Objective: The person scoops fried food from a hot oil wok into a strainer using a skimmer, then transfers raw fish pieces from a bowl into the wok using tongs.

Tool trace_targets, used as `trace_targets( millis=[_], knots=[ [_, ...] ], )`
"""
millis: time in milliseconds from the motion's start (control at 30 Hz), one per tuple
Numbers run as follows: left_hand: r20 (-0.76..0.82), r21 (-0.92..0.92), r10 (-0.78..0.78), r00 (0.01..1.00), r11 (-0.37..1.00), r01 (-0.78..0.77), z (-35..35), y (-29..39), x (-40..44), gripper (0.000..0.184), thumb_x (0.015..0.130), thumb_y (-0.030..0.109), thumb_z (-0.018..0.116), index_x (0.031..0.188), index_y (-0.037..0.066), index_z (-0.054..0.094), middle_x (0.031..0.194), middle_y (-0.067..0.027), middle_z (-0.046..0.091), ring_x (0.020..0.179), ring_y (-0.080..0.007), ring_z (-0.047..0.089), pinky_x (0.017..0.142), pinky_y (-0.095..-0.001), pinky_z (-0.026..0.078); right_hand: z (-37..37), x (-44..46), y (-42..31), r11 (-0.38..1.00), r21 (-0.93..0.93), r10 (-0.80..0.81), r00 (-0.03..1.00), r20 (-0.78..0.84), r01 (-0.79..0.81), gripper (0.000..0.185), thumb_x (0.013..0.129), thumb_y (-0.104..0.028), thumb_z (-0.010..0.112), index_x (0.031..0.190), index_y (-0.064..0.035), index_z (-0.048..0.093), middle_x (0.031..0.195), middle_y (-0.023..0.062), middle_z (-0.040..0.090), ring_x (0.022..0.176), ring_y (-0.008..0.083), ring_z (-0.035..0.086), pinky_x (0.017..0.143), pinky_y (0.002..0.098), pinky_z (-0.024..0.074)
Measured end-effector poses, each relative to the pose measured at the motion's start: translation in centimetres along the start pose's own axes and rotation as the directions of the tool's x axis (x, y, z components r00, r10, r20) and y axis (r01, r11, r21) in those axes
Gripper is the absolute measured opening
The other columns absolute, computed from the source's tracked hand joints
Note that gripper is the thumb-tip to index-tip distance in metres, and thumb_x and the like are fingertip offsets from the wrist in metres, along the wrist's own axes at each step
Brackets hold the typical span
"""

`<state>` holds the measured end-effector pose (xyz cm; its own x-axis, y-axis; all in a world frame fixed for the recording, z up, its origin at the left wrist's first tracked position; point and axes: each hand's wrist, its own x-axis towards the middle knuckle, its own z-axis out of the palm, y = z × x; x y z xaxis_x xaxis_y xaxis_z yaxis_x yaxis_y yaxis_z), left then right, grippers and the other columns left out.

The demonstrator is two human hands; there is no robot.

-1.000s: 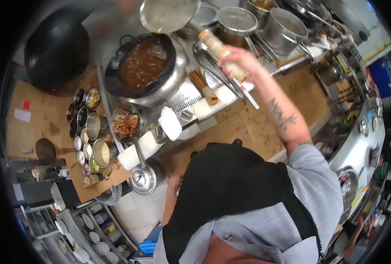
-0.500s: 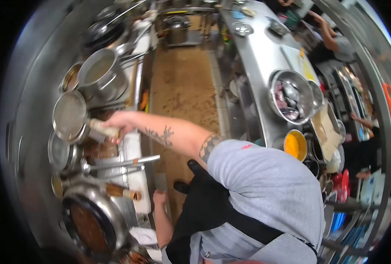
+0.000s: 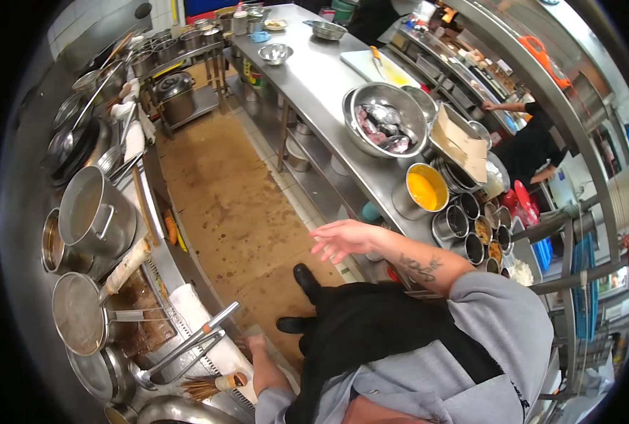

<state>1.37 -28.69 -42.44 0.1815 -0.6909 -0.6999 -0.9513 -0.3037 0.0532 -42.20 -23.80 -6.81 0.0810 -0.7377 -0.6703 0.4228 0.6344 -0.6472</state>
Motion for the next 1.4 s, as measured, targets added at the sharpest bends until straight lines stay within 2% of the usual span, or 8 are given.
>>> trace_targets(
  millis=[200, 300, 533, 767, 1100, 1233, 1367, 1400],
  knots=[
    [-0.444, 0.026, -0.018, 0.896, 0.999, 0.032, 4.5, -0.5, 3.2, 0.062, 0.084, 0.035, 0.060, 0.127, -0.010, 0.058, 0.137, -0.0301, 0.052, 0.135, -0.0391, 0.044, 0.105, -0.0450, 0.039, -4.6, -6.8, -1.4, 0.985, 0.089, -0.130, 0.974, -0.186, 0.148, 0.051, 0.100, -0.033, 0.056, 0.141, -0.0046, 0.043, 0.121, 0.0183, 0.062, 0.094, 0.0265, 0.068, 0.072, 0.0391, 0.0573],
    [0.427, -0.635, 0.210, 0.880, 0.762, 0.126, -0.1, -1.5, 5.8, 0.075, 0.080, 0.033, 0.066, 0.139, -0.009, 0.045, 0.150, -0.0248, 0.040, 0.140, -0.0381, 0.037, 0.112, -0.0449, 0.033, -6.6, -8.8, -5.4, 0.976, -0.015, -0.217, 0.951, -0.222, 0.219, 0.051, 0.099, -0.033, 0.058, 0.140, -0.0050, 0.044, 0.119, 0.0176, 0.063, 0.093, 0.0263, 0.068, 0.072, 0.0381, 0.0577],
    [0.318, -0.358, 0.479, 0.819, 0.860, -0.364, -2.6, 18.6, 2.9, 0.037, 0.091, 0.030, 0.059, 0.114, 0.001, 0.064, 0.088, -0.0077, 0.066, 0.073, -0.0222, 0.058, 0.063, -0.0383, 0.047, -21.7, -11.1, -15.0, 0.843, -0.402, -0.536, 0.622, -0.570, 0.358, 0.051, 0.091, -0.026, 0.064, 0.135, -0.0027, 0.050, 0.105, 0.0119, 0.067, 0.089, 0.0214, 0.068, 0.061, 0.0358, 0.0581],
    [0.007, -0.703, 0.860, 0.511, 0.367, -0.609, -15.5, 43.7, -14.5, 0.045, 0.096, 0.028, 0.063, 0.131, 0.001, 0.054, 0.115, -0.0102, 0.065, 0.103, -0.0188, 0.063, 0.082, -0.0298, 0.050, -40.4, -10.0, -19.2, 0.542, -0.738, -0.768, 0.120, -0.629, -0.401, 0.039, 0.079, -0.023, 0.063, 0.107, 0.0031, 0.067, 0.103, 0.0269, 0.068, 0.097, 0.0373, 0.068, 0.085, 0.0419, 0.0533],
    [0.045, -0.784, 0.896, 0.442, 0.305, -0.540, -14.1, 60.9, -25.5, 0.044, 0.093, 0.023, 0.066, 0.127, 0.003, 0.046, 0.129, -0.0139, 0.056, 0.092, -0.0193, 0.067, 0.073, -0.0339, 0.057, -53.1, -4.3, -23.0, 0.474, -0.848, -0.662, 0.539, -0.520, -0.236, 0.044, 0.097, -0.034, 0.046, 0.107, 0.0049, 0.065, 0.097, 0.0275, 0.068, 0.095, 0.0405, 0.066, 0.085, 0.0458, 0.0494],
    [-0.065, -0.832, 0.891, 0.449, 0.200, -0.518, -17.0, 60.2, -29.8, 0.061, 0.061, 0.048, 0.086, 0.102, 0.007, 0.068, 0.077, -0.0078, 0.068, 0.064, -0.0153, 0.064, 0.056, -0.0307, 0.052, -58.1, -1.1, -23.1, 0.388, -0.921, -0.649, 0.706, -0.283, -0.011, 0.056, 0.100, -0.046, 0.043, 0.125, 0.0022, 0.057, 0.121, 0.0192, 0.061, 0.113, 0.0274, 0.059, 0.097, 0.0397, 0.0459],
    [-0.375, -0.765, 0.790, 0.484, 0.031, -0.644, -12.9, 60.3, -27.1, 0.096, 0.048, 0.031, 0.093, 0.134, 0.014, 0.054, 0.120, -0.0154, 0.056, 0.117, -0.0297, 0.056, 0.098, -0.0385, 0.046, -56.2, 0.5, -25.5, 0.363, -0.927, -0.619, 0.768, -0.165, 0.093, 0.057, 0.100, -0.044, 0.048, 0.136, -0.0008, 0.050, 0.132, 0.0155, 0.053, 0.118, 0.0277, 0.055, 0.102, 0.0411, 0.0436],
    [-0.422, -0.744, 0.749, 0.511, 0.035, -0.667, -11.1, 61.6, -26.7, 0.107, 0.050, 0.026, 0.092, 0.141, 0.010, 0.039, 0.123, -0.0188, 0.056, 0.116, -0.0301, 0.057, 0.097, -0.0373, 0.049, -49.3, -1.7, -25.4, 0.733, -0.676, -0.476, 0.766, -0.433, 0.074, 0.067, 0.099, -0.052, 0.049, 0.142, -0.0020, 0.044, 0.143, 0.0153, 0.044, 0.123, 0.0318, 0.052, 0.104, 0.0405, 0.0427]
  ],
)
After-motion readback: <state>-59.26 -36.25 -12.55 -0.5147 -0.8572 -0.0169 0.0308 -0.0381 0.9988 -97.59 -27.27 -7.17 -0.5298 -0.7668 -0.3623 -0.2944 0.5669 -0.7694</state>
